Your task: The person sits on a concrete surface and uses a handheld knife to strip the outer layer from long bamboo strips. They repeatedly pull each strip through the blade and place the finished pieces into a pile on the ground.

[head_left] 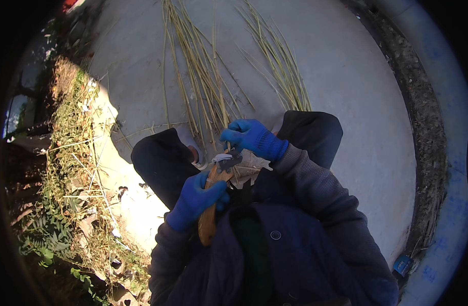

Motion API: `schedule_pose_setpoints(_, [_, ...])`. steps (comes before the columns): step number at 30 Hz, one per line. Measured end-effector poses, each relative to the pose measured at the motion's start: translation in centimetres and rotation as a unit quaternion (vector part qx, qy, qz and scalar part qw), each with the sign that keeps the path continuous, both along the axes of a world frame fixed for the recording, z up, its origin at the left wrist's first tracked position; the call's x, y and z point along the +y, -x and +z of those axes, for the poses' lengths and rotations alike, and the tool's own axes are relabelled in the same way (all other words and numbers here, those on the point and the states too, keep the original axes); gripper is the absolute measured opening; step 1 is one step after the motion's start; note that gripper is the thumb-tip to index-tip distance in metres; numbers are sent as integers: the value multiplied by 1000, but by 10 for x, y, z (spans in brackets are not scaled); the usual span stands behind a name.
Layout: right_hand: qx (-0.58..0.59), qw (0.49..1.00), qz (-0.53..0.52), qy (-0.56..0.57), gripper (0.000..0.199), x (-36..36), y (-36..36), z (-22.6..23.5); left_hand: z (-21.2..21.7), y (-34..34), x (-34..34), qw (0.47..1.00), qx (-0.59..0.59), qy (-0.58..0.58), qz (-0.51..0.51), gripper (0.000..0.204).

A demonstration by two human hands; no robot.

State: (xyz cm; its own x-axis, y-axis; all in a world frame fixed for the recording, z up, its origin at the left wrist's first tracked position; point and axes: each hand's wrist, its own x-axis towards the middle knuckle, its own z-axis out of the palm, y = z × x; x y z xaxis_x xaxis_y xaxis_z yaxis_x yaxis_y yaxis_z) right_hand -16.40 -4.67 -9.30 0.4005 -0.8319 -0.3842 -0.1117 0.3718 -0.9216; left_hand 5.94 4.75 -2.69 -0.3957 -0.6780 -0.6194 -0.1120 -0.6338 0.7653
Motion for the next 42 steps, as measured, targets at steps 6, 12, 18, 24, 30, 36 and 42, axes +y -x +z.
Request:
schedule_pose_setpoints(6, [-15,999,33,16,30,-1,3,5,0,-2,1,1000,11,-23,2,29])
schedule_pose_setpoints(12, [-54,999,-1,-5,29,30,-1,2,-4,0,9,997,41,-50,30,28])
schedule_pose_setpoints(18, [-60,998,-32,7,30,55,0,11,-2,2,16,1000,5,-29,-2,29])
schedule_pose_setpoints(24, [-99,986,-121,50,30,56,5,23,7,5,11,997,72,-22,14,26])
schedule_pose_setpoints(30, [188,953,56,232,29,81,23,35,9,10,-17,996,78,21,26,29])
schedule_pose_setpoints(36, [78,987,-41,134,31,89,19,34,2,24,-19,995,97,8,24,33])
schedule_pose_setpoints(42, [277,861,85,419,15,90,41,31,-6,37,-20,989,127,-71,15,36])
